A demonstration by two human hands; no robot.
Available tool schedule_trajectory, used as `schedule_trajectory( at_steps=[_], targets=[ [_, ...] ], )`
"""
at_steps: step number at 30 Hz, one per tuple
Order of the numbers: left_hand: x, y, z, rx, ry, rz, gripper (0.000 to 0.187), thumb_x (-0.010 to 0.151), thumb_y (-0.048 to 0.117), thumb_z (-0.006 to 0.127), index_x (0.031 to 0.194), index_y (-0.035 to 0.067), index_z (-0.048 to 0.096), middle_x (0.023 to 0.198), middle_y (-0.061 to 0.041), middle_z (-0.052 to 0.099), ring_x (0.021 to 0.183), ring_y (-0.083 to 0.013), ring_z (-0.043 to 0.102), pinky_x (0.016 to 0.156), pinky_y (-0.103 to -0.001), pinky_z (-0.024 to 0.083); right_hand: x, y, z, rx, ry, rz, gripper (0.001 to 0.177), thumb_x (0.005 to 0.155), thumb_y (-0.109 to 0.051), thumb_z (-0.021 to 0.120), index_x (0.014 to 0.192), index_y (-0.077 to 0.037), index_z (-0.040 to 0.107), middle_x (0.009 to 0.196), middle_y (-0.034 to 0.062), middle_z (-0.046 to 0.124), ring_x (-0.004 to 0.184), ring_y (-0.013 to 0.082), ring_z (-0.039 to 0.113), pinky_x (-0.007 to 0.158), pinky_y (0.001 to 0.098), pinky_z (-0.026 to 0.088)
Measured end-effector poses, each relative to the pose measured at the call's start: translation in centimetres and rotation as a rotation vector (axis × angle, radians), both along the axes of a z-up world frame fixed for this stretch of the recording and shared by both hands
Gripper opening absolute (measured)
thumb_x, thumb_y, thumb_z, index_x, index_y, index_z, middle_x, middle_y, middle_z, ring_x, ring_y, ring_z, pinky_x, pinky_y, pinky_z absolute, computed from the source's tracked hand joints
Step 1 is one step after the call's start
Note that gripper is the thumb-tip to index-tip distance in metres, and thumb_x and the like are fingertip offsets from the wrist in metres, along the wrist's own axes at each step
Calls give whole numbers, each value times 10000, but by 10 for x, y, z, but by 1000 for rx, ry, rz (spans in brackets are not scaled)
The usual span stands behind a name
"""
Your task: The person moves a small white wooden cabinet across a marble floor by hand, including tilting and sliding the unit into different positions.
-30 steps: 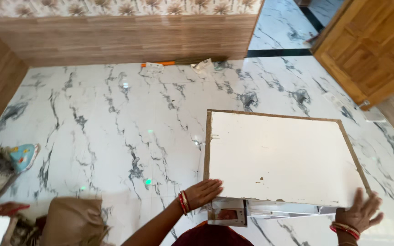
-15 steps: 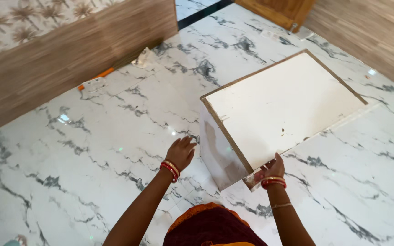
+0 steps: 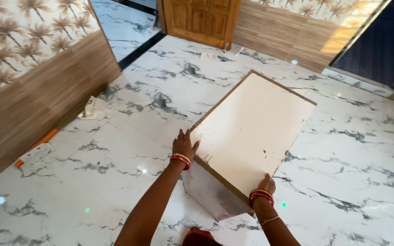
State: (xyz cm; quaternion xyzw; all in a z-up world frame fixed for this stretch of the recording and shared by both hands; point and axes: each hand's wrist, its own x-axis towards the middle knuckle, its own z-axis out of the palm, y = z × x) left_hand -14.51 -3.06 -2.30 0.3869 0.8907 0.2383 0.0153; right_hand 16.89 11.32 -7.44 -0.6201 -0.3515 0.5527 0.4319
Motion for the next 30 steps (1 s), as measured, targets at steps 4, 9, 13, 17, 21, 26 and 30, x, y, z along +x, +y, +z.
schedule_trajectory(
  at_steps=[4,9,13,17,21,26,30],
  targets=[
    [-31,39,7,-147,-233,33,780,939,634,532,1470,72,432,1377,-235,574,1128,-374,678,911,-465,588,3,-1,-5,-22,-50,-49,461,977,-374,557,1179,39,584,938,160,630,810,295,601,776,465,496],
    [-66,86,-16,-221,-225,12,750,913,758,531,1185,64,619,1049,-189,736,985,-364,728,829,-472,605,1,3,-11,24,-226,-14,498,976,-358,562,1291,23,499,1085,207,630,933,318,606,838,463,495],
    [-87,127,-27,-137,-246,-61,742,868,757,535,1173,86,617,1046,-191,728,971,-369,732,823,-483,607,-6,38,0,218,-737,122,571,1006,-405,578,1294,87,546,1259,298,632,1123,400,644,969,466,513],
    [-97,159,-43,-194,-247,-181,799,909,790,495,1168,43,607,1029,-223,731,965,-387,732,821,-486,600,-21,58,15,-94,-839,32,685,1004,-579,448,1190,38,680,1192,279,692,1094,408,686,951,484,544],
    [-98,164,-60,-132,-232,-172,724,970,721,441,1129,40,629,1000,-233,719,944,-407,717,786,-495,594,-37,56,12,-153,-963,-82,811,992,-695,375,1101,8,764,1124,270,729,1056,411,710,925,492,561],
    [-89,148,-73,-78,-200,-135,616,1097,535,317,1001,67,707,905,-190,739,854,-376,737,736,-476,605,-26,53,-1,-45,-998,-65,820,1026,-687,361,1100,27,758,1102,305,723,1047,455,699,900,519,560],
    [-87,155,-63,-90,-173,-146,601,1089,519,316,987,78,712,883,-180,743,836,-356,738,724,-468,604,-22,56,-2,-12,-1034,-73,834,999,-697,392,1081,55,744,1082,320,714,1025,452,703,881,520,564]
  ],
)
